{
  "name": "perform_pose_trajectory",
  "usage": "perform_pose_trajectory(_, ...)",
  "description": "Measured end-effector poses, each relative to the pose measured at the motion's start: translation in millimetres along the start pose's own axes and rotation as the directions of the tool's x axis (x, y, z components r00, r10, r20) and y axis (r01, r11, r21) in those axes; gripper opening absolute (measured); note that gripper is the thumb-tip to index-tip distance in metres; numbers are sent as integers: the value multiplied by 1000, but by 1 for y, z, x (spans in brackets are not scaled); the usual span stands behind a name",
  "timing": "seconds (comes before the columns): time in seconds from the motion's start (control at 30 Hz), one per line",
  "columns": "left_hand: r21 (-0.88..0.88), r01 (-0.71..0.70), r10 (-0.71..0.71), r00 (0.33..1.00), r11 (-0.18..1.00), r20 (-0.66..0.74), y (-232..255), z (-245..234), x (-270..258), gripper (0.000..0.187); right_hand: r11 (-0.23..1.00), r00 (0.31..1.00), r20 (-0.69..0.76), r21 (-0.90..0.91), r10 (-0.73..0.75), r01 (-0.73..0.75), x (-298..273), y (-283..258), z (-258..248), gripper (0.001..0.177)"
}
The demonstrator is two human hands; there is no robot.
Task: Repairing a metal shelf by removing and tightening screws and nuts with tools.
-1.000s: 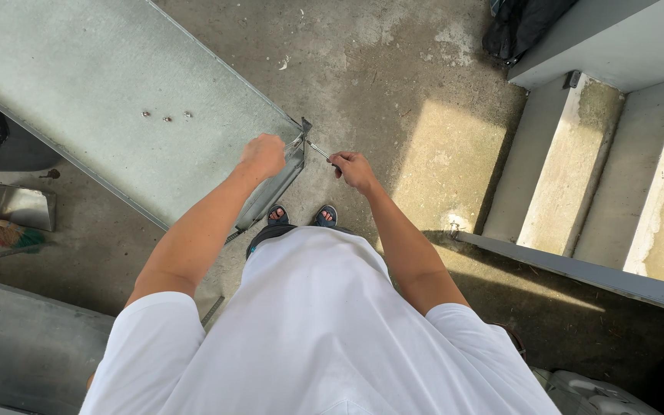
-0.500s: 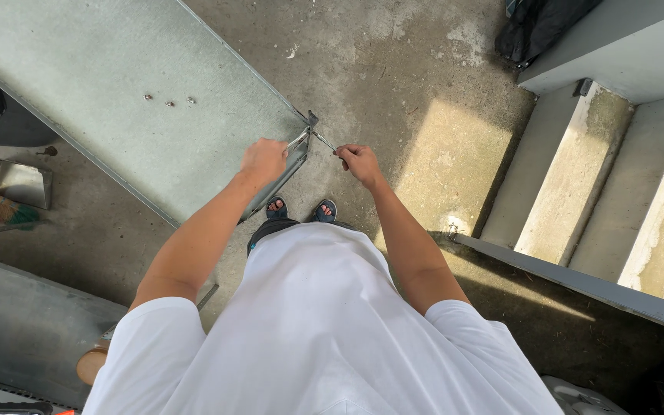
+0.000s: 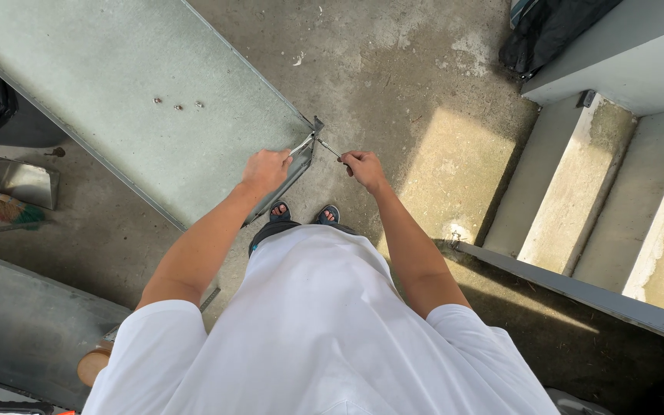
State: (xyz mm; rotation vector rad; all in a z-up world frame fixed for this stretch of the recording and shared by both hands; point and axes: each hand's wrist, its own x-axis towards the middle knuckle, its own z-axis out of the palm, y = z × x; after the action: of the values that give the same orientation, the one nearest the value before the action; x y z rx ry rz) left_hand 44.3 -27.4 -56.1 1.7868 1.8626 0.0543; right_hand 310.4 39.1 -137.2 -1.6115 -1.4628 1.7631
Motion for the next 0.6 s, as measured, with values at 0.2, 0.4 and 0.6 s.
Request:
perform_pose_trajectory(0.2,21,-47,47,999,999,-8,-6,4,2,24,779,856,421,411,299,-474,6,2,-9,30)
perform_pose_trajectory(0.4,37,-80,80,997,996,7,-12,12,2,22,881,907,-65,-274,-417,385,12,57,20,28)
perform_pose_trajectory(0.6,7,-124,124,991,992,-51,-17,13,1,19,536,694,-210,-793,-688,291,0,52,41,23)
